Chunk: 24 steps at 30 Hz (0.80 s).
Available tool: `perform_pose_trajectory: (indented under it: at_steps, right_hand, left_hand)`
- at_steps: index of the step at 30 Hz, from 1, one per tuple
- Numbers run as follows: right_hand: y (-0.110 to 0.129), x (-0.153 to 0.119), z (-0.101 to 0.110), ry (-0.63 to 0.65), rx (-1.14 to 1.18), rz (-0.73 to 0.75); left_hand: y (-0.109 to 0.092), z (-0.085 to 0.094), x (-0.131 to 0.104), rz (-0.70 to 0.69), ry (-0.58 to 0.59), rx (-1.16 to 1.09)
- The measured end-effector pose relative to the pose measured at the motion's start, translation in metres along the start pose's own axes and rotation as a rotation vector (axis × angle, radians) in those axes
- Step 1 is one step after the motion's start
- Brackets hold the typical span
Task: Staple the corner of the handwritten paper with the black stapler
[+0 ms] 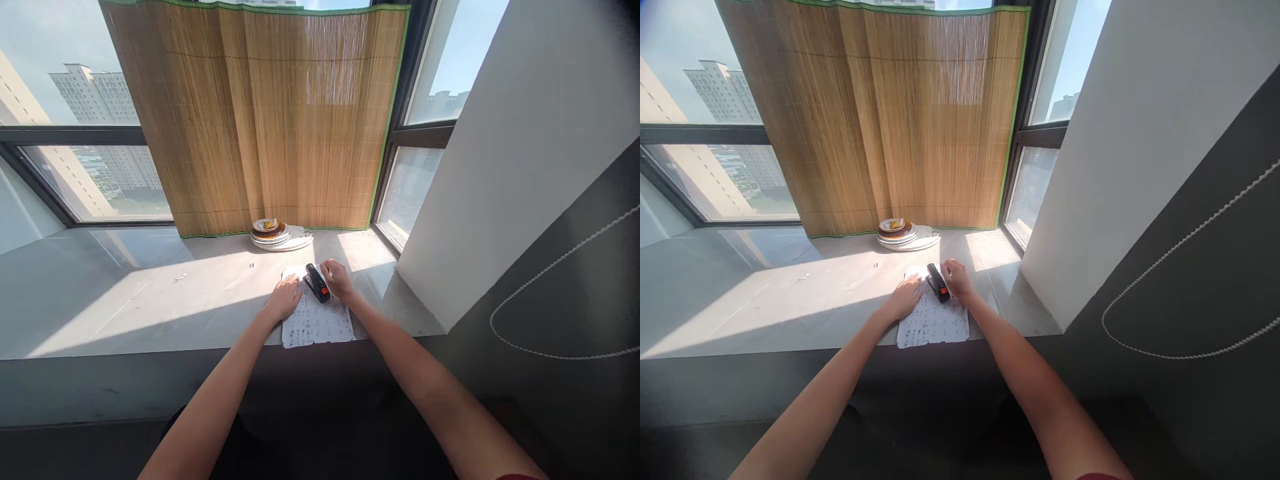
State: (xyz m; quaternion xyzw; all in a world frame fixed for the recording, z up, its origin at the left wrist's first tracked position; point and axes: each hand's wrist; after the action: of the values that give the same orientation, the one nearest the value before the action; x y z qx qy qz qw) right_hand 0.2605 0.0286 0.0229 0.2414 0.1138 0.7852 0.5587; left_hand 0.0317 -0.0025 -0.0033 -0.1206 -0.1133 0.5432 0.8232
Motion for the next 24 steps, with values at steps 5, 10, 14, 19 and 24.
perform_pose_trajectory:
  at_steps: [5, 10, 14, 19, 24]
  right_hand:
    - [-0.004, -0.041, -0.006, 0.02, 0.153, 0.177]
    - [-0.011, -0.046, -0.003, -0.043, 0.291, 0.124]
    - [-0.017, -0.042, 0.001, -0.108, 0.426, 0.099]
    - [-0.024, -0.043, 0.006, -0.328, 0.438, -0.009]
    - [-0.024, -0.044, 0.008, -0.344, 0.387, -0.018]
  left_hand:
    - [0.002, -0.005, -0.007, -0.018, 0.016, 0.016]
    - [0.011, -0.005, -0.007, 0.018, -0.012, -0.075]
    - [0.014, -0.004, -0.008, 0.073, -0.03, -0.116]
    - [0.009, -0.003, -0.01, 0.1, -0.053, -0.184]
    - [0.008, 0.003, -0.011, 0.127, -0.101, -0.284]
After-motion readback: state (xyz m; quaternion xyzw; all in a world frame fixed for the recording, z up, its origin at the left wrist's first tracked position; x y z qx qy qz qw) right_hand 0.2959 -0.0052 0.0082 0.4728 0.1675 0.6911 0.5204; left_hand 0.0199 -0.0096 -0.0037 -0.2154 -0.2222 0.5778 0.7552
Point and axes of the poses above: each hand's wrist, its own x-axis towards the middle knuckle, its own z-axis out of the back of the hand, y = z × x, and after that the axes turned 8 degrees about y, right-handed
